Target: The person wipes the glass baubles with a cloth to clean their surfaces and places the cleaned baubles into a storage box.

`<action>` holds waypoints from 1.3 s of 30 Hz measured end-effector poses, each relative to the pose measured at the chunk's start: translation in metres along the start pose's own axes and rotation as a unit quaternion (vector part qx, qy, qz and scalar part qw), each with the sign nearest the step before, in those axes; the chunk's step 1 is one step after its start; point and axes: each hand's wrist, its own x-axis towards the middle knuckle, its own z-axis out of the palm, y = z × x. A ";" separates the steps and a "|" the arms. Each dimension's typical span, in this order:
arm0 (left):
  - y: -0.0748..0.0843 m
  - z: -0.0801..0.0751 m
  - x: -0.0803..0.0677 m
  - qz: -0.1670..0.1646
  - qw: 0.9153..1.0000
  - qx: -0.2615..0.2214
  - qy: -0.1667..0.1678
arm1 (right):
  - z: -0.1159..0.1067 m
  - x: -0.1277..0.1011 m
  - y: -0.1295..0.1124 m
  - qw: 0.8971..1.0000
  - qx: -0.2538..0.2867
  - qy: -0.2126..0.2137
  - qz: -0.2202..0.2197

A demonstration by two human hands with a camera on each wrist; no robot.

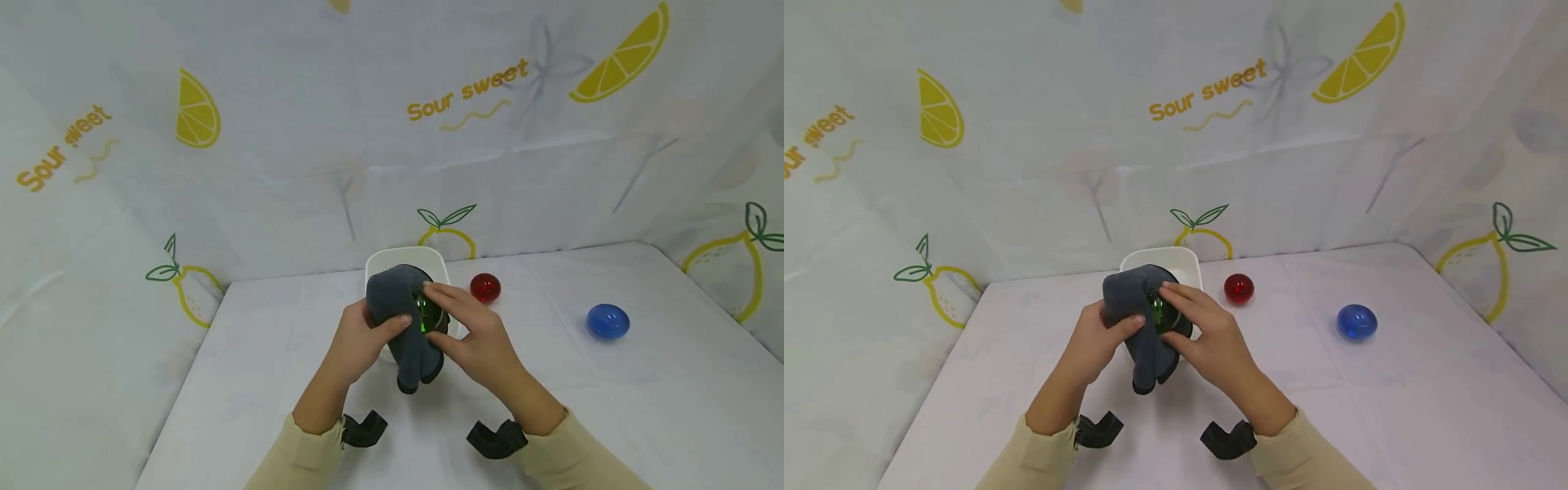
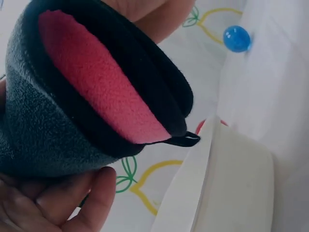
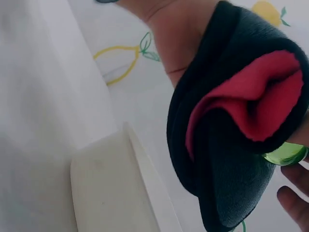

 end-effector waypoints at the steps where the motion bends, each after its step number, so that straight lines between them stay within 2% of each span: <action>1: 0.000 0.000 0.000 -0.003 1.000 -0.010 -0.001 | 0.000 0.000 -0.001 1.000 -0.020 0.001 -0.016; 4: 0.001 -0.001 0.000 -0.007 0.999 -0.036 -0.005 | 0.000 0.001 -0.001 0.997 -0.056 0.004 -0.047; 7: 0.001 -0.002 0.000 -0.003 0.998 -0.057 -0.009 | 0.000 0.000 -0.001 0.997 -0.062 0.008 -0.042; 13: 0.000 -0.001 0.000 0.007 0.997 -0.074 0.005 | 0.000 -0.002 0.001 0.999 -0.024 0.031 0.029; 16: 0.001 0.000 0.000 0.016 0.997 -0.078 0.016 | 0.002 -0.002 0.001 0.995 0.017 0.039 0.086; 19: 0.002 0.000 -0.001 0.022 0.997 -0.075 0.022 | 0.005 -0.002 -0.001 0.983 0.061 0.034 0.168; 22: 0.003 0.000 -0.002 0.027 0.997 -0.073 0.011 | 0.007 -0.002 -0.004 0.967 0.088 0.027 0.238; 27: 0.000 0.001 -0.002 0.035 0.997 -0.072 -0.009 | 0.007 0.000 -0.003 0.949 0.128 0.000 0.288; 30: -0.001 0.001 -0.002 0.033 0.997 -0.076 -0.008 | 0.007 0.000 -0.001 0.938 0.171 -0.032 0.298; 33: 0.000 0.001 -0.003 0.032 0.996 -0.087 -0.011 | 0.006 0.001 0.000 0.935 0.208 -0.055 0.283; 36: 0.001 0.003 -0.003 0.030 0.994 -0.106 -0.011 | 0.003 0.001 0.000 0.941 0.209 -0.057 0.261; 39: 0.002 0.005 -0.002 0.027 0.991 -0.130 0.000 | 0.002 0.000 0.000 0.954 0.173 -0.047 0.241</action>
